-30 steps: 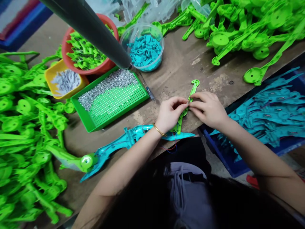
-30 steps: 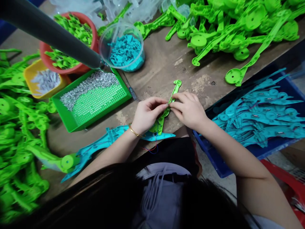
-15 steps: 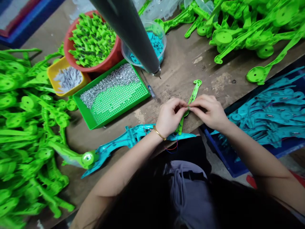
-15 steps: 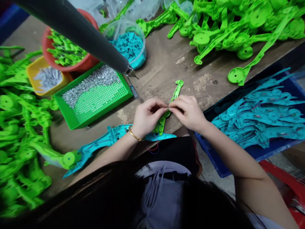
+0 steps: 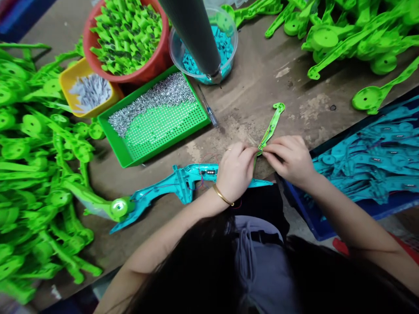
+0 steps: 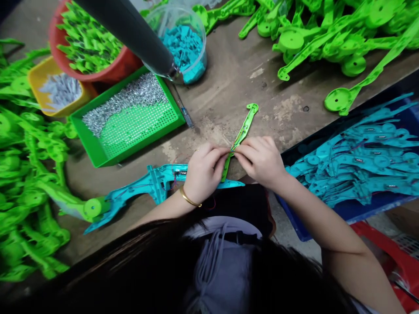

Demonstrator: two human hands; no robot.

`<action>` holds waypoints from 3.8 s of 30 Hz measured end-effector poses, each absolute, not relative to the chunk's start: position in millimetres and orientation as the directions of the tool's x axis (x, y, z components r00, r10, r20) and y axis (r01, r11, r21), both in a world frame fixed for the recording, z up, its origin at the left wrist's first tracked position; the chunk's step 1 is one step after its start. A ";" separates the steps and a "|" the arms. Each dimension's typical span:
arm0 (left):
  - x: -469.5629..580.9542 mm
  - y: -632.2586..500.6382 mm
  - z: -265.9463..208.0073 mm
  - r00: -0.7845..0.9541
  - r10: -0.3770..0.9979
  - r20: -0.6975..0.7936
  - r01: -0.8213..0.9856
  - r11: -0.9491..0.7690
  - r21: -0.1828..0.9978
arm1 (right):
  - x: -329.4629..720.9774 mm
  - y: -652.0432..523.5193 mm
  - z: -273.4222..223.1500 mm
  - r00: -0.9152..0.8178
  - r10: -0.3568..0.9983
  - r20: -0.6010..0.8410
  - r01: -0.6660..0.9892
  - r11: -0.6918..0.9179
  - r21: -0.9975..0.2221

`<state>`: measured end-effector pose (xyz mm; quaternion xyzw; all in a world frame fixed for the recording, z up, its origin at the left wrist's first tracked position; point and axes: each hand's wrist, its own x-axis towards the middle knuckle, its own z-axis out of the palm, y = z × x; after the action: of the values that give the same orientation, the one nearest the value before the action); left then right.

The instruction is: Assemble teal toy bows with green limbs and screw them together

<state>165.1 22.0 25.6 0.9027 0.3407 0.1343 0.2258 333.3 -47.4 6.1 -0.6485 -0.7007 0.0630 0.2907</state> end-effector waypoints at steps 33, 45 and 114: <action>153.9 6.1 18.0 0.755 0.592 0.283 0.526 -0.803 0.280 | 322.0 -45.1 -0.2 0.078 0.902 0.424 0.794 0.200 -0.574; 153.0 9.5 18.6 0.778 0.575 0.253 0.494 -0.808 0.321 | 323.6 -45.3 -0.7 0.015 0.910 0.415 0.818 0.227 -0.528; 161.6 14.2 24.9 0.876 0.481 0.016 0.468 -0.859 0.205 | 354.3 -40.3 1.7 0.061 0.951 0.305 0.941 0.047 -0.336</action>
<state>161.6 14.2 24.9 0.9636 0.2464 0.0333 0.0979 354.3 -40.3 1.7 -0.6902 -0.6850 0.0106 0.2330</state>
